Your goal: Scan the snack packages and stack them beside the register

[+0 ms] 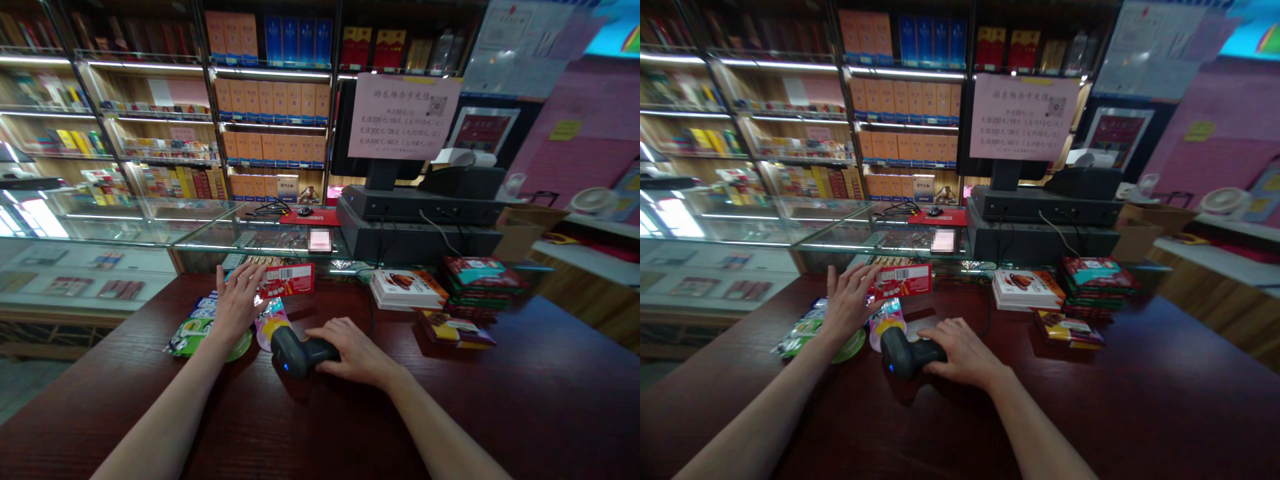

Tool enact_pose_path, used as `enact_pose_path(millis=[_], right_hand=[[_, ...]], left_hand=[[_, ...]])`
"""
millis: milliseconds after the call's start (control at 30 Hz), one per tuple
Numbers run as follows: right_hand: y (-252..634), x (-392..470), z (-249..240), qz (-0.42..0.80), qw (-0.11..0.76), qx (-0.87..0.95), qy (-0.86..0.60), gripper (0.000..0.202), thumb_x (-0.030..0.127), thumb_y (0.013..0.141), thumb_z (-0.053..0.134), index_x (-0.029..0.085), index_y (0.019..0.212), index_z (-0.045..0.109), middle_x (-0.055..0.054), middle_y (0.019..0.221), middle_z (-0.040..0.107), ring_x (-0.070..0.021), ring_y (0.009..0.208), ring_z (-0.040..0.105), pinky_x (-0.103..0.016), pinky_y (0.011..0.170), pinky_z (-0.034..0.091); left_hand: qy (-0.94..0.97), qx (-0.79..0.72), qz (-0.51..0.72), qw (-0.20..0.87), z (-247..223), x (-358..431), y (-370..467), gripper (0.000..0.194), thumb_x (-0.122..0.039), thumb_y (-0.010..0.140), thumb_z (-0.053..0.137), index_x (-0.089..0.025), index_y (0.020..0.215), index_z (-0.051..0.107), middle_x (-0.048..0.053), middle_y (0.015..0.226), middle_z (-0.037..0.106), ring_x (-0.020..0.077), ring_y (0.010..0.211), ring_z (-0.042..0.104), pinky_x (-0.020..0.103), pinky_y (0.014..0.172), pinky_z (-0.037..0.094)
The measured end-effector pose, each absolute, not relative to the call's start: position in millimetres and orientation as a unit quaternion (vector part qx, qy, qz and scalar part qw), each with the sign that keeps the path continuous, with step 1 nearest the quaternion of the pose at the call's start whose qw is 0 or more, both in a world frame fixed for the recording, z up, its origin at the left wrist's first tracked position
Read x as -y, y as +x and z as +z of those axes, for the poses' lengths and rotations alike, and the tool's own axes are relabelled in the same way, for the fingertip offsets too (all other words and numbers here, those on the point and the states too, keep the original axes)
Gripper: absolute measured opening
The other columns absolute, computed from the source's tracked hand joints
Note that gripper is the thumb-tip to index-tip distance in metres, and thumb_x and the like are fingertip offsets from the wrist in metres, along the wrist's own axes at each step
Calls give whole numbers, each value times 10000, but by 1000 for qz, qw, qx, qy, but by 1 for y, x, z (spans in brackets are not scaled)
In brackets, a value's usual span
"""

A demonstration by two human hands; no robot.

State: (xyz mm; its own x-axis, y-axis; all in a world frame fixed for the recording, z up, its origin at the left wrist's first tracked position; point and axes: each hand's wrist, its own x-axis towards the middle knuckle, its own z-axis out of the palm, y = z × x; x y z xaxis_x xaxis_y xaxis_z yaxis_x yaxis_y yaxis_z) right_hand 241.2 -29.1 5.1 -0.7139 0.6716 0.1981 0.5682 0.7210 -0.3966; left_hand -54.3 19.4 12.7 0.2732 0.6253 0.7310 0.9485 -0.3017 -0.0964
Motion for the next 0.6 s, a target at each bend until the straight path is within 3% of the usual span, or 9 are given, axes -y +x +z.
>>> enact_pose_path(millis=[233, 600], right_hand=[[249, 28, 14, 163, 183, 902, -356, 523, 392, 838, 742, 262, 1320, 584, -51, 1177, 662, -234, 1093, 570, -372, 968, 370], [254, 21, 12, 147, 270, 854, -420, 553, 369, 878, 707, 274, 1390, 523, -64, 1182, 639, -251, 1117, 556, -379, 960, 391]], left_hand=[[-750, 522, -297, 277, 12, -20, -55, 748, -308, 830, 691, -237, 1502, 372, 116, 1397, 578, 321, 1354, 449, 620, 1226, 17], [-756, 516, -303, 266, 14, -18, -52, 740, -259, 824, 687, -260, 1498, 382, 107, 1389, 590, 317, 1348, 462, 623, 1228, 26]])
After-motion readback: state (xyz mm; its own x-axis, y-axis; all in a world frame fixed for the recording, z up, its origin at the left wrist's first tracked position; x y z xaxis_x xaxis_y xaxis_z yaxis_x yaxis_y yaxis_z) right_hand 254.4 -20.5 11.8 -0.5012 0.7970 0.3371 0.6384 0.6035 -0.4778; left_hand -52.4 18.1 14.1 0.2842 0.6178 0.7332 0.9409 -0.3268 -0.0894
